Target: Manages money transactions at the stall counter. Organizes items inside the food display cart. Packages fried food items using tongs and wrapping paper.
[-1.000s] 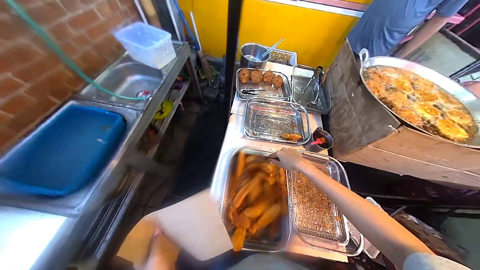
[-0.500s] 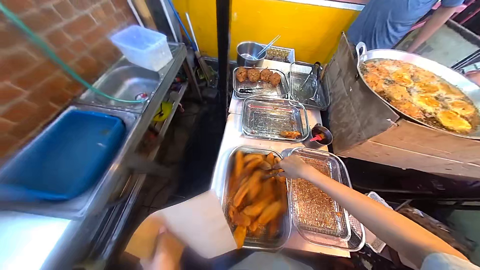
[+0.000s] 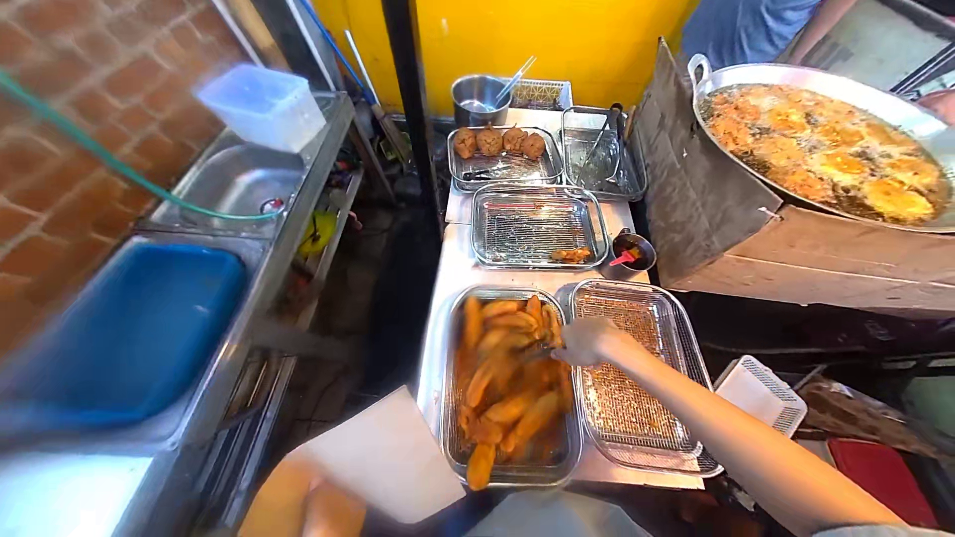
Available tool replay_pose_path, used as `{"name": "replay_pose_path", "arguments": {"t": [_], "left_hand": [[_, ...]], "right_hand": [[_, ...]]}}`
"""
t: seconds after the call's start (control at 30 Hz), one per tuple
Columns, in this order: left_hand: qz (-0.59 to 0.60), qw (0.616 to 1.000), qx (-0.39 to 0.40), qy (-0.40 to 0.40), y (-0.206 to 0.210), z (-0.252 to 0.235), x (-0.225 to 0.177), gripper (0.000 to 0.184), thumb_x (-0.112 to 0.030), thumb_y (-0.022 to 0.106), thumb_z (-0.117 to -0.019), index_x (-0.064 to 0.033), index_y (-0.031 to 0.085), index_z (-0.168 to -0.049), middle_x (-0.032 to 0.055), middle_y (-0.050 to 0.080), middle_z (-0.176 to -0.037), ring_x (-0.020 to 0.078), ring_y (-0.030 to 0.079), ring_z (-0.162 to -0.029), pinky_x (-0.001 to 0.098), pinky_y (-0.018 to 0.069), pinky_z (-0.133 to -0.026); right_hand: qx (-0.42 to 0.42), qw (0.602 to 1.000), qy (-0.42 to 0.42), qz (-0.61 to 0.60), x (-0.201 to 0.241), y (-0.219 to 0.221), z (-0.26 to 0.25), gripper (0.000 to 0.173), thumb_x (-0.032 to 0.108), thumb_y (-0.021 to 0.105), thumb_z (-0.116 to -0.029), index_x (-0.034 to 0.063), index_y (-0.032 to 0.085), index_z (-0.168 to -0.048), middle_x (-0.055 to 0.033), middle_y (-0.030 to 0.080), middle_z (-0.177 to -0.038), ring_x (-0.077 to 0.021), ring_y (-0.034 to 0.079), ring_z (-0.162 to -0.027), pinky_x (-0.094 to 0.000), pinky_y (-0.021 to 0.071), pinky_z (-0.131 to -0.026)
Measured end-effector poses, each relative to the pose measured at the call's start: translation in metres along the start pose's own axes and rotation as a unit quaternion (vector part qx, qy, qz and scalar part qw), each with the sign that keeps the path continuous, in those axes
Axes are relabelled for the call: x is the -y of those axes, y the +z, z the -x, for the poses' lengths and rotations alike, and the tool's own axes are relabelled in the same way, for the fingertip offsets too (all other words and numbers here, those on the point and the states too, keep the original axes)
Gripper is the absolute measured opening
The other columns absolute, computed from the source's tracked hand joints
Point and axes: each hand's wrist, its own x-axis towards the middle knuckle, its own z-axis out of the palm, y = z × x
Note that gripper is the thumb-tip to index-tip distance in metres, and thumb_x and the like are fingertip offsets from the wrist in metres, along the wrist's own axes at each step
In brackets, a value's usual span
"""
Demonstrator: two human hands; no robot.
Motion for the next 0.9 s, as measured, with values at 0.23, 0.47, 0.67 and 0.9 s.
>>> {"name": "replay_pose_path", "arguments": {"t": [0.23, 0.47, 0.67, 0.9], "left_hand": [[-0.013, 1.000, 0.008, -0.022, 0.016, 0.016, -0.003, 0.034, -0.010, 0.051, -0.1049, 0.0022, 0.041, -0.135, 0.0008, 0.063, -0.107, 0.0004, 0.067, -0.092, 0.0228, 0.0588, -0.084], [-0.011, 1.000, 0.005, -0.024, 0.025, 0.017, -0.002, 0.035, -0.010, 0.053, -0.1043, 0.0005, 0.042, -0.136, 0.0005, 0.065, -0.105, 0.0019, 0.068, -0.090, 0.0246, 0.0604, -0.082], [-0.012, 0.999, 0.011, -0.032, 0.028, 0.019, 0.003, 0.035, -0.011, 0.054, -0.1042, -0.0002, 0.044, -0.136, 0.0015, 0.065, -0.104, 0.0028, 0.068, -0.089, 0.0251, 0.0608, -0.079], [-0.023, 1.000, -0.002, -0.016, 0.022, 0.021, -0.005, 0.039, -0.010, 0.052, -0.1045, 0.0024, 0.038, -0.139, 0.0021, 0.061, -0.111, 0.0000, 0.066, -0.094, 0.0226, 0.0583, -0.085]], "right_hand": [[-0.097, 0.993, -0.069, -0.019, -0.019, 0.057, 0.001, 0.045, 0.048, 0.051, -0.1050, 0.0134, 0.067, -0.128, -0.0190, 0.071, -0.112, -0.0401, 0.066, -0.110, -0.0616, 0.0505, -0.090], [-0.131, 0.957, -0.149, -0.212, -0.091, 0.068, -0.006, 0.043, 0.040, 0.049, -0.1087, 0.0213, 0.060, -0.146, -0.0148, 0.073, -0.107, -0.0283, 0.070, -0.094, -0.0507, 0.0529, -0.093], [-0.017, 0.983, -0.135, -0.119, -0.079, 0.054, -0.047, 0.051, 0.050, 0.053, -0.1049, 0.0179, 0.062, -0.142, -0.0176, 0.073, -0.112, -0.0332, 0.069, -0.101, -0.0569, 0.0513, -0.095], [0.082, 0.966, -0.199, -0.143, -0.062, 0.018, -0.053, 0.037, 0.037, 0.058, -0.1055, 0.0177, 0.067, -0.136, -0.0082, 0.073, -0.096, -0.0088, 0.056, -0.064, -0.0273, 0.0447, -0.060]]}}
